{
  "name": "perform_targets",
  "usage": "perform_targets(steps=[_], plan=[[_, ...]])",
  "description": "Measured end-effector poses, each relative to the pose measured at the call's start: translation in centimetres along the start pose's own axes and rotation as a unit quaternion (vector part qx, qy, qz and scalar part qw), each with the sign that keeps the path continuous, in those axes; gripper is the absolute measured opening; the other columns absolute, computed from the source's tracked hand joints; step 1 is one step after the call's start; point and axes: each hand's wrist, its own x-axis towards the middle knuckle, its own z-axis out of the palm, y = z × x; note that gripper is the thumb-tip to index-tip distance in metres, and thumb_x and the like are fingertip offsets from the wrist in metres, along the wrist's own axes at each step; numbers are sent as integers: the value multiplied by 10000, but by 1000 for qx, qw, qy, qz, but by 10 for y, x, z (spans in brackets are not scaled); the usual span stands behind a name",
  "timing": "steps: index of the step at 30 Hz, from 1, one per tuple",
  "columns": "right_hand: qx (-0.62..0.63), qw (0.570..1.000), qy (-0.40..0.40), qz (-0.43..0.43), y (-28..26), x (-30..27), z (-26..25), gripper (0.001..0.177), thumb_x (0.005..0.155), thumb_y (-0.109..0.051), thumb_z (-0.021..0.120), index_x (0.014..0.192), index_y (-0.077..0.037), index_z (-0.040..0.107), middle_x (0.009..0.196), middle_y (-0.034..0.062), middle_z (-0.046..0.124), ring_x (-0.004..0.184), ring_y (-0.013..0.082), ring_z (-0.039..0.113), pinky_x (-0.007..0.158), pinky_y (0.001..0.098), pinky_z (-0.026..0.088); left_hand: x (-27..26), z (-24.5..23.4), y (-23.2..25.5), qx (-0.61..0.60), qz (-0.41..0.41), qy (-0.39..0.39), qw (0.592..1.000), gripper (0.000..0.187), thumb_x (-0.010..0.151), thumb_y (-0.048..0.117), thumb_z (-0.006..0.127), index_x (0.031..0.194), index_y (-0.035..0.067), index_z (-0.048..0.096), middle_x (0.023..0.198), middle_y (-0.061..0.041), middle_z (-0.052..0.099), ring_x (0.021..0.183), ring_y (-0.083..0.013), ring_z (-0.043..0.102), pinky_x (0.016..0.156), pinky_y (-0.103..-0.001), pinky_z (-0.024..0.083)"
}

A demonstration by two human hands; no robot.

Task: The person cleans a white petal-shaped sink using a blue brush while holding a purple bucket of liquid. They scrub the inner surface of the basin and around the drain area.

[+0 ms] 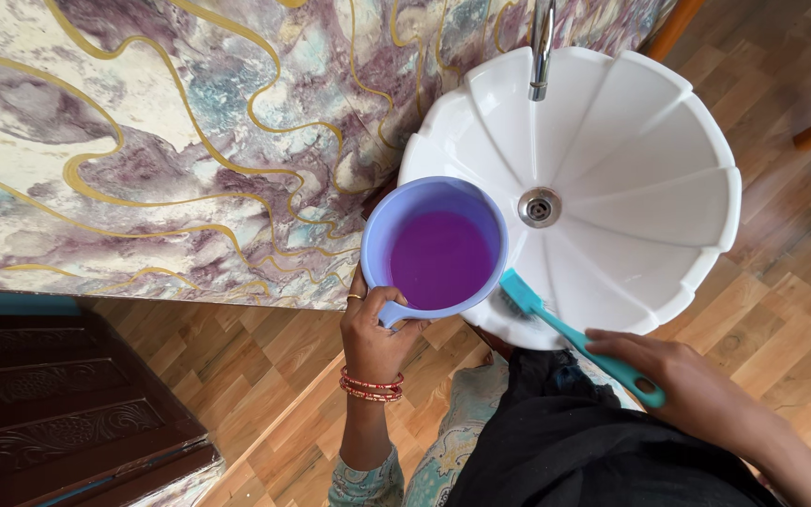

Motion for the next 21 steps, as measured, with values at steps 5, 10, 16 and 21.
perform_targets(steps=[5, 10, 16, 21], plan=[[-92, 993, 77, -2, 27, 32, -4, 552, 820, 80, 633, 1336, -112, 597, 1365, 116, 657, 987, 306, 753, 842, 373, 654, -2, 7, 8, 14, 13, -8, 1000, 488, 503, 74, 981, 854, 56, 643, 1426, -279, 569, 1184, -366, 691, 834, -406, 633], [-174, 969, -12, 176, 37, -15, -29, 560, 841, 10, 681, 1350, -201, 585, 1215, 44, 734, 977, 272, 770, 862, 412, 646, -4, 8, 16, -5, 17, -22, 1000, 490, 512, 86, 988, 863, 58, 648, 1410, -267, 584, 1173, -359, 704, 835, -404, 641], [-165, 983, 1, 86, 47, -54, -46, 714, 750, -33, 663, 1430, -223, 563, 1459, 14, 632, 1010, 223, 768, 800, 316, 692, -3, 17, 16, 7, 18, -30, 999, 486, 505, 92, 987, 854, 59, 650, 1437, -293, 559, 1181, -366, 692, 854, -409, 633], [-230, 971, 60, 17, 36, -28, -32, 626, 806, -10, 696, 1403, -137, 558, 1379, 6, 610, 1046, 230, 744, 913, 377, 626, 2, 21, 17, 25, 63, -24, 997, 501, 504, 127, 1007, 869, 63, 671, 1367, -279, 590, 1229, -394, 669, 872, -424, 627]])
